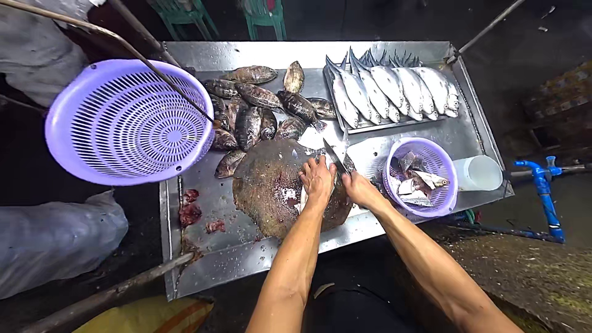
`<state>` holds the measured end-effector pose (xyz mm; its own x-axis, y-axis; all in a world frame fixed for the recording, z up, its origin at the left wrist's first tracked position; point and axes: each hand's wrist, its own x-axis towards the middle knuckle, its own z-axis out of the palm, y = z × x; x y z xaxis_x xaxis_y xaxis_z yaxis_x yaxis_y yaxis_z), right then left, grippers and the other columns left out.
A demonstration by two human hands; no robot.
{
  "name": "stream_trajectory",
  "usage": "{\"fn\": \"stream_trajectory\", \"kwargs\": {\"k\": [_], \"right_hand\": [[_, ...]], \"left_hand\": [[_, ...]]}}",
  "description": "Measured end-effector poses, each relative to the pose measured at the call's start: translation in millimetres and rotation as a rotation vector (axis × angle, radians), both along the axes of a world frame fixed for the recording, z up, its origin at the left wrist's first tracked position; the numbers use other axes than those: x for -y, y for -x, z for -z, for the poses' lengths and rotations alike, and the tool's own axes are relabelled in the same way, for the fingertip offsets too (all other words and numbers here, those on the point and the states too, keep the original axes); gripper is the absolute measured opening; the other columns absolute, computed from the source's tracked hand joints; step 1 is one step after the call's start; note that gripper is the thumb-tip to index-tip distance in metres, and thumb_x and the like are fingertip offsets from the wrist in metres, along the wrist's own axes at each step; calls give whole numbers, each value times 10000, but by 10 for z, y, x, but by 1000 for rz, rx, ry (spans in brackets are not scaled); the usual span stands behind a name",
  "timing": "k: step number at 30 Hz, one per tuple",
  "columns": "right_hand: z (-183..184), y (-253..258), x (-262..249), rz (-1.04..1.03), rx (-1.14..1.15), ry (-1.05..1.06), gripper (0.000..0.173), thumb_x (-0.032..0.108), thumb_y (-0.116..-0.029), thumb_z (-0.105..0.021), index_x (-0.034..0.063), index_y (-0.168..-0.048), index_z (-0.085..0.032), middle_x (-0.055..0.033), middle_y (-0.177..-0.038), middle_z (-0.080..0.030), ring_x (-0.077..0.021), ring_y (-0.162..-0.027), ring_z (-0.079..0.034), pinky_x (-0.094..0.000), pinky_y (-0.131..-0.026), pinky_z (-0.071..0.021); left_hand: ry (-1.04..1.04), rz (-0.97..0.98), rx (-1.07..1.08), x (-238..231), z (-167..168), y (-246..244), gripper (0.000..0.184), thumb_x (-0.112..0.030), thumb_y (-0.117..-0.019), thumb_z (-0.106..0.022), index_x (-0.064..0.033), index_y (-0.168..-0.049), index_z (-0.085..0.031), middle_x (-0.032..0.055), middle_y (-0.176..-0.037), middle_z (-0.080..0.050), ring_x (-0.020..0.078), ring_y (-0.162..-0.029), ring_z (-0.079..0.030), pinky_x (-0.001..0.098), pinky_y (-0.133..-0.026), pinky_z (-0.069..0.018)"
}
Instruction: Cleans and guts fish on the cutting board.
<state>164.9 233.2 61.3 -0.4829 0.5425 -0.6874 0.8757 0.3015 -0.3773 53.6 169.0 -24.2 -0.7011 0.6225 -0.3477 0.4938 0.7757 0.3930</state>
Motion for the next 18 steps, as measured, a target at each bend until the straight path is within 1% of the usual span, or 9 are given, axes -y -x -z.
{"fn": "stream_trajectory", "kwargs": {"k": [2, 3, 5, 7, 9, 11, 14, 16, 18], "right_hand": [[135, 210, -124, 2, -11, -18, 563, 447, -1110, -304, -1, -1269, -606, -253, -1188, -676, -397, -1139, -663, -601, -956, -515], [186, 225, -153, 3, -26, -20, 561, 464, -1105, -312, 11, -1241, -614, -247, -1149, -681, -395, -1089, -677, -602, -910, -529], [252, 90, -166, 56, -94, 16, 577, 492, -1101, -326, 14, -1241, -617, -246, -1117, -681, -390, -1037, -681, -605, -891, -530], [252, -172, -56, 164, -135, 81, 585, 509, -1103, -311, 23, -1262, -596, -210, -1064, -669, -334, -928, -680, -548, -840, -544], [245, -477, 194, 305, -124, 163, 565, 516, -1106, -292, 39, -1259, -553, -143, -907, -630, -255, -692, -652, -454, -657, -573], [278, -670, 439, 425, -167, 234, 531, 512, -1108, -299, 53, -1235, -534, -104, -788, -583, -218, -555, -592, -402, -545, -552], [370, -691, 591, 450, -249, 198, 509, 476, -1107, -319, 49, -1244, -559, -120, -856, -606, -236, -640, -612, -437, -634, -554], [324, -636, 604, 426, -248, 170, 520, 489, -1104, -323, 57, -1268, -561, -141, -933, -631, -256, -712, -642, -463, -693, -558], [281, -689, 714, 451, -293, 158, 513, 496, -1098, -340, 64, -1237, -579, -130, -900, -627, -247, -687, -636, -457, -667, -558]], "left_hand": [[0, 15, -23, 15, 41, -9, 515, -546, -1042, -453, -208, -1402, -596, 191, -1399, -561, 427, -1302, -517, 653, -1003, -440], [-6, 25, -42, 37, 65, -13, 513, -545, -1039, -462, -196, -1388, -601, 194, -1387, -565, 429, -1290, -525, 650, -990, -450], [-18, 46, -51, 75, 50, -26, 570, -577, -1018, -480, -175, -1408, -586, 201, -1412, -551, 434, -1309, -512, 656, -1007, -443], [-23, 93, -42, 166, -15, -63, 747, -662, -943, -557, -132, -1468, -520, 231, -1439, -525, 458, -1336, -485, 673, -1024, -417], [17, 169, -48, 371, -64, -190, 1054, -768, -796, -649, -124, -1581, -369, 244, -1483, -488, 476, -1369, -452, 697, -1027, -406], [79, 286, -82, 579, -106, -351, 1209, -793, -708, -694, -141, -1630, -262, 236, -1517, -460, 473, -1375, -450, 693, -1022, -414], [146, 455, -100, 783, -140, -487, 1199, -594, -707, -812, -182, -1652, -198, 265, -1522, -440, 500, -1341, -466, 691, -987, -433], [157, 449, -79, 815, -188, -416, 1118, -453, -750, -834, -190, -1646, -221, 288, -1473, -468, 511, -1306, -490, 675, -960, -465], [157, 415, -58, 928, -237, -357, 1075, -421, -772, -824, -180, -1641, -239, 291, -1450, -479, 503, -1288, -508, 668, -946, -483]]}}
